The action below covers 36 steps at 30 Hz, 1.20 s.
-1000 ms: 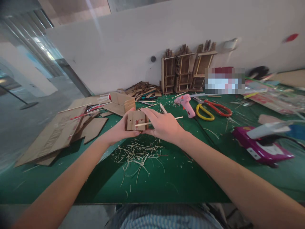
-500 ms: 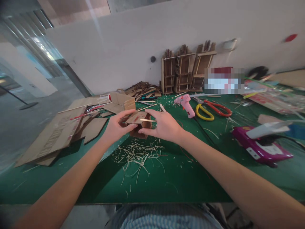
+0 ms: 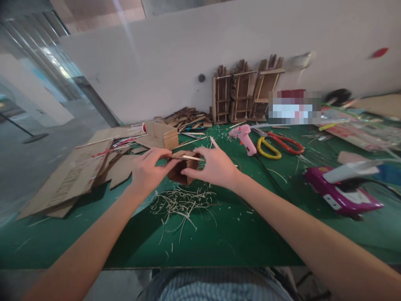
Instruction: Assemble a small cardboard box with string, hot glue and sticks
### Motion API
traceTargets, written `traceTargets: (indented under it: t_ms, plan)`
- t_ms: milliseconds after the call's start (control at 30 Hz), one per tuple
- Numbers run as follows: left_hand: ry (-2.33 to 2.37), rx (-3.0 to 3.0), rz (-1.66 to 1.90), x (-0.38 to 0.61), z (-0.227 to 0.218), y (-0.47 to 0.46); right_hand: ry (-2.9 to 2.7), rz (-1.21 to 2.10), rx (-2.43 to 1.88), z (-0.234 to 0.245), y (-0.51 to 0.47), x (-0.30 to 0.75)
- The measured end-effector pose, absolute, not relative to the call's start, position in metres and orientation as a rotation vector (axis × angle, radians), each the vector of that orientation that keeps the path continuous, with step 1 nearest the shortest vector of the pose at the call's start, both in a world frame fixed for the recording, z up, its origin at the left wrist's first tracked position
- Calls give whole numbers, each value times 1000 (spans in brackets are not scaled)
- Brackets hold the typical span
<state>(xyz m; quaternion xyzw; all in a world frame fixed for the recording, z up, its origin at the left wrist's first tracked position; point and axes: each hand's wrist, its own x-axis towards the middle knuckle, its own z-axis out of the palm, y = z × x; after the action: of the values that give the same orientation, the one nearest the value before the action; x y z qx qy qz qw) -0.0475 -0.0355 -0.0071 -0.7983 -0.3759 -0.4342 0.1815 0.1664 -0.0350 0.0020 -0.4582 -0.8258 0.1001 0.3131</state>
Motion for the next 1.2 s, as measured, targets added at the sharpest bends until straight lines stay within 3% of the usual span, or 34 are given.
traceTargets:
  t_ms: [200, 767, 1200]
  plan:
    - [-1146, -2267, -1300, -43, -7, -37, -2178, 221, -1191, 0, -34, 169]
    - [-1195, -2470, -1048, -46, -5, -35, -2226, 59, -1284, -2, -26, 175]
    - [-1556, -3075, -1287, -50, -9, -25, -2373, 5, -1057, -7, -25, 179]
